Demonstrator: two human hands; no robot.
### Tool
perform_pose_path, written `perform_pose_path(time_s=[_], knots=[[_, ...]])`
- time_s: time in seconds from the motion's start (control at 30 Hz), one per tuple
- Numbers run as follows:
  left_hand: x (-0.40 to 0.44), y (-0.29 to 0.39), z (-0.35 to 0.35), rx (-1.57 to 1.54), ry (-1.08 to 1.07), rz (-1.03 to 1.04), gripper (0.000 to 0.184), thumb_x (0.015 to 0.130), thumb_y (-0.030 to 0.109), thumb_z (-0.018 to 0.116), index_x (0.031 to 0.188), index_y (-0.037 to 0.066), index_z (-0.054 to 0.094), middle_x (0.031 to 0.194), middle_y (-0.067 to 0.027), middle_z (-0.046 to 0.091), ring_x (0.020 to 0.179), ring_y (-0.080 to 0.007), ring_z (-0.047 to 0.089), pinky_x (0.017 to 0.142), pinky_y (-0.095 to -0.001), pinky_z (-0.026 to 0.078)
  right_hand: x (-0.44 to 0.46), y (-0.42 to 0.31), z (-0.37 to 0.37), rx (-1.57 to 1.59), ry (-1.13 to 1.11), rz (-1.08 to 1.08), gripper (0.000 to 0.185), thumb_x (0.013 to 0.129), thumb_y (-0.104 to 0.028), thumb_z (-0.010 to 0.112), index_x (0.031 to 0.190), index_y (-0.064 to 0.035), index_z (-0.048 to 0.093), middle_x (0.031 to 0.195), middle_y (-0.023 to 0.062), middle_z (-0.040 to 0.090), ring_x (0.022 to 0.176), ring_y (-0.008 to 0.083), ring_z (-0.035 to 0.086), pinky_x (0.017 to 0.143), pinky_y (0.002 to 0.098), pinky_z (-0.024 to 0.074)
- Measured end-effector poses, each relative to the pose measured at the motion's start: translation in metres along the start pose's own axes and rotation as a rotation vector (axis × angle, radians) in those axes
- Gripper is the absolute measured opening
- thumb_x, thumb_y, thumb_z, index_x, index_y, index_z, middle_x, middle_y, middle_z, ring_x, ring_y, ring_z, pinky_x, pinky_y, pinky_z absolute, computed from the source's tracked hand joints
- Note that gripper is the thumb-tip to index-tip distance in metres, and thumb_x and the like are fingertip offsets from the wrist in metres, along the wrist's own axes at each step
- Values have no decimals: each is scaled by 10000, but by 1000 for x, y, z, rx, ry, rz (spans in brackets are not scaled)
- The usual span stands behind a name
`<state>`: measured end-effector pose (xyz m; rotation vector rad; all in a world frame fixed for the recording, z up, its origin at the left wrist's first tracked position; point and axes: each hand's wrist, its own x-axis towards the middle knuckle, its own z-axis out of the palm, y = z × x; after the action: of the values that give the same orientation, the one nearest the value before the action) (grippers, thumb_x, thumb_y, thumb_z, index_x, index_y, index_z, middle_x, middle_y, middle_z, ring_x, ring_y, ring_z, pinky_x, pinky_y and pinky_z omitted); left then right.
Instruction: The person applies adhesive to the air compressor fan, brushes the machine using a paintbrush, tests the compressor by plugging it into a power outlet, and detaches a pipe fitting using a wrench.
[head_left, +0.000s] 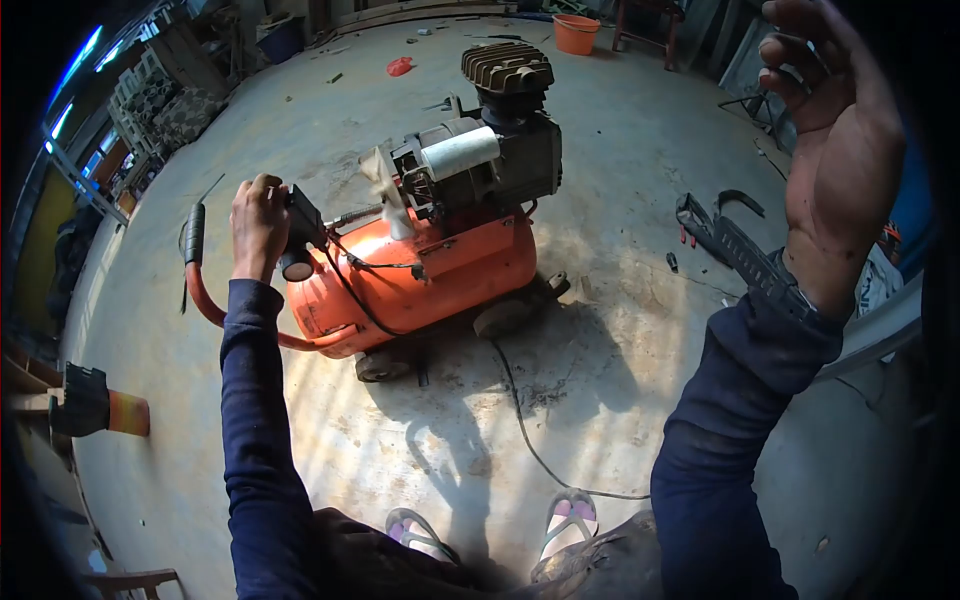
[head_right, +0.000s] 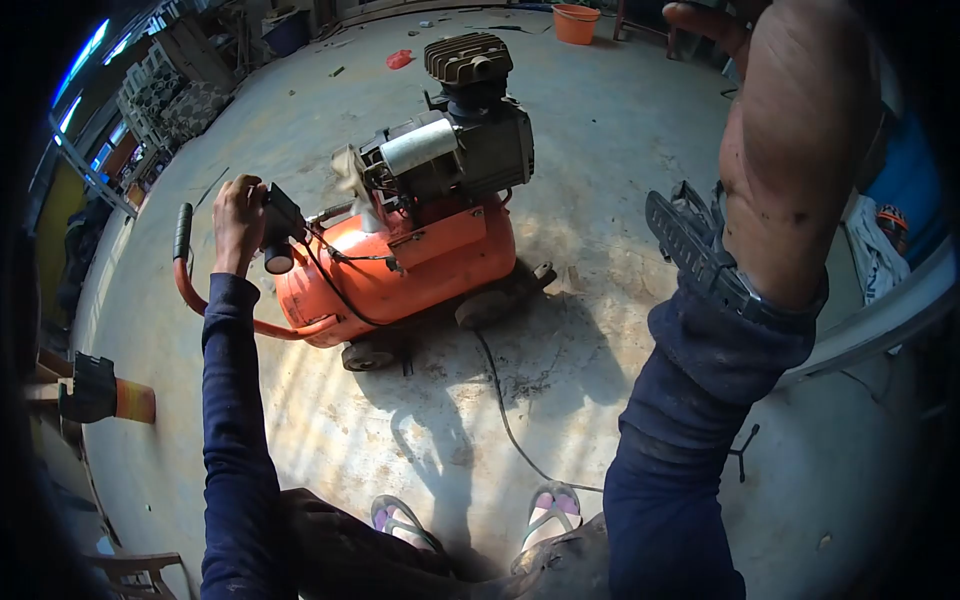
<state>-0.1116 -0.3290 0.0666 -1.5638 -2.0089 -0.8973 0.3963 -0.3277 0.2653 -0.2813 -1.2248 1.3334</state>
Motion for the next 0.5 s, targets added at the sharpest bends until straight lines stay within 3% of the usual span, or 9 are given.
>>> perform_pose_path(time_s=[0.1, 0.23, 0.5], knots=[[3, -1, -6, -10, -30, 33, 187, 903, 190, 670, 988, 24, 688, 852, -174, 658, 818, -337, 669, 723, -411, 512, -5, 50, 57, -815, 469, -566, 300, 959, -336, 570, 852, -61, 621, 792, 38, 619, 669, 121, 599, 598, 258, 488], [5, -1, -9, -37, -29, 53, 205, 897, 186, 692, 996, 7, 689, 835, -172, 686, 769, -289, 692, 695, -371, 525, -8, 58, 66, -863, 494, -552, 362, 927, -419, 541, 807, -91, 635, 757, 34, 606, 636, 116, 576, 580, 242, 443], [7, -9, -5, -65, -40, 47, 247, 889, 192, 706, 1007, -25, 689, 851, -162, 726, 749, -235, 713, 717, -323, 545, -2, 58, 57, -875, 432, -510, 355, 942, -408, 536, 818, -90, 633, 759, 39, 606, 645, 115, 578, 588, 246, 453]])
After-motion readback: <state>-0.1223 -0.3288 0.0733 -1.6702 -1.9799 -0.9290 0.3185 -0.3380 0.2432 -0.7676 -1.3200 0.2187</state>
